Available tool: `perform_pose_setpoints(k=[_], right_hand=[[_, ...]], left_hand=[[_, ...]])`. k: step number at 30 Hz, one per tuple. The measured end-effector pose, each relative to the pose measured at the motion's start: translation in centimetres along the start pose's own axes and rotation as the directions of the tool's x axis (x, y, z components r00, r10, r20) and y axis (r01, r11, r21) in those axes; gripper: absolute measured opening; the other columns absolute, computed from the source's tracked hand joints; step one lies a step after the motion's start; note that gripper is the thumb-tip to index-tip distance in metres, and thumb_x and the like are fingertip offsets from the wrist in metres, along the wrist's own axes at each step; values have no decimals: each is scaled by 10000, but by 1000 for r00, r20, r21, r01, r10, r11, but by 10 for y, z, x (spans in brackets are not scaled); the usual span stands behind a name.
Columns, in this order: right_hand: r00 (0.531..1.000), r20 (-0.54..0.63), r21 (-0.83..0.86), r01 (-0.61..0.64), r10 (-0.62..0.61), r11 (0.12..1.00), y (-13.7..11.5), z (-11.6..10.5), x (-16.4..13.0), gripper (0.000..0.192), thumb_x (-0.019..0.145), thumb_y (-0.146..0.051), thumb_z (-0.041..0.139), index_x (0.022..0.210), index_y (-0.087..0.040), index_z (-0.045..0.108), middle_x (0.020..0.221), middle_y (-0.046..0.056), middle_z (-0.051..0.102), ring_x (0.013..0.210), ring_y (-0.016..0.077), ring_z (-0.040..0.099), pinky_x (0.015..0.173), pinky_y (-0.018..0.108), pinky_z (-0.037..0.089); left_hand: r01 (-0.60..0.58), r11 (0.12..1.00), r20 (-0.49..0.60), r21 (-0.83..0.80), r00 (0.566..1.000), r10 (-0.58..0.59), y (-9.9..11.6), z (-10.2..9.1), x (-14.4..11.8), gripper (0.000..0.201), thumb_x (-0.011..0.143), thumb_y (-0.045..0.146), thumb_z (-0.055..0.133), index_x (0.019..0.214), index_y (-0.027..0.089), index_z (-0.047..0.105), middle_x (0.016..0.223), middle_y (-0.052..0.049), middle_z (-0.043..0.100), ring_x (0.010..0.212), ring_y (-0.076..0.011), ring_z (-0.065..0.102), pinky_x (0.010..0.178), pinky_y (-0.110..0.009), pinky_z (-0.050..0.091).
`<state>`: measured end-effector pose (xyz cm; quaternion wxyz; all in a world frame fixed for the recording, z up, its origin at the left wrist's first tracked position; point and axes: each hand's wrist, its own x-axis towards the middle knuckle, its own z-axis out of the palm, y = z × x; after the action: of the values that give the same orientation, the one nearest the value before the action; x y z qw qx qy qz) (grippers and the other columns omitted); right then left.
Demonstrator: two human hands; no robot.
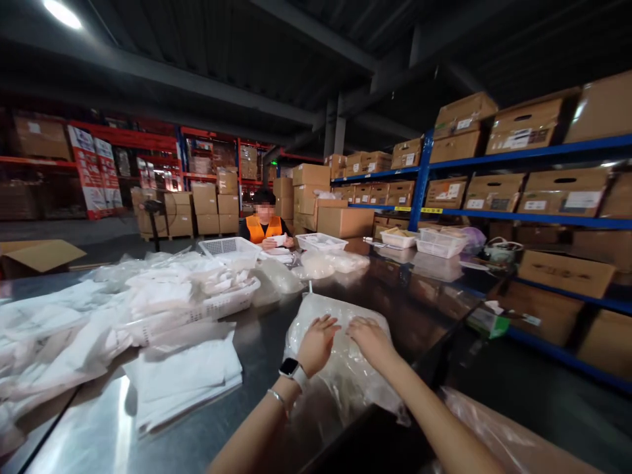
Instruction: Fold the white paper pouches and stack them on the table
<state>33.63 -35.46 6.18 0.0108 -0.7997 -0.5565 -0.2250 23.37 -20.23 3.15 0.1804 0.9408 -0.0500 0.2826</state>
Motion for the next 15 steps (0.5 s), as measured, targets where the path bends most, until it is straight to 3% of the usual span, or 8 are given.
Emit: perform_pose_setpoints(k=[4,9,12,15], right_hand=[[982,146,33,119,-122,992,15,-17,9,273,846,-73,449,777,-174,693,786,47,692,792,194,645,738,304,492],[953,227,82,184,-198,980,14,-18,10,171,874,-155,554,1008,-189,655,1032,49,662,996,180,581,880,291,436],[943,245,136,197,-226,971,13,-12,13,123,876,-176,582,978,-188,649,1095,62,631,1063,199,538,932,330,403],[936,231,203,220,-265,954,10,-9,14,106,903,-156,533,906,-182,635,1072,57,626,1060,195,526,929,343,396]], left_hand=[[114,991,218,70,968,-127,0,3,28,378,974,281,359,1298,271,554,1425,-55,469,1348,-232,374,1108,-423,327],[137,987,356,78,922,-156,-19,20,47,372,972,327,368,1266,246,582,1404,-123,480,1320,-313,405,1054,-551,337],[109,992,406,69,905,-128,-33,29,52,343,957,304,394,1239,289,589,1355,-58,541,1321,-253,408,1077,-491,333],[94,993,386,77,915,-117,-40,34,50,369,956,277,365,1265,305,564,1341,-26,556,1331,-208,394,1091,-420,332]])
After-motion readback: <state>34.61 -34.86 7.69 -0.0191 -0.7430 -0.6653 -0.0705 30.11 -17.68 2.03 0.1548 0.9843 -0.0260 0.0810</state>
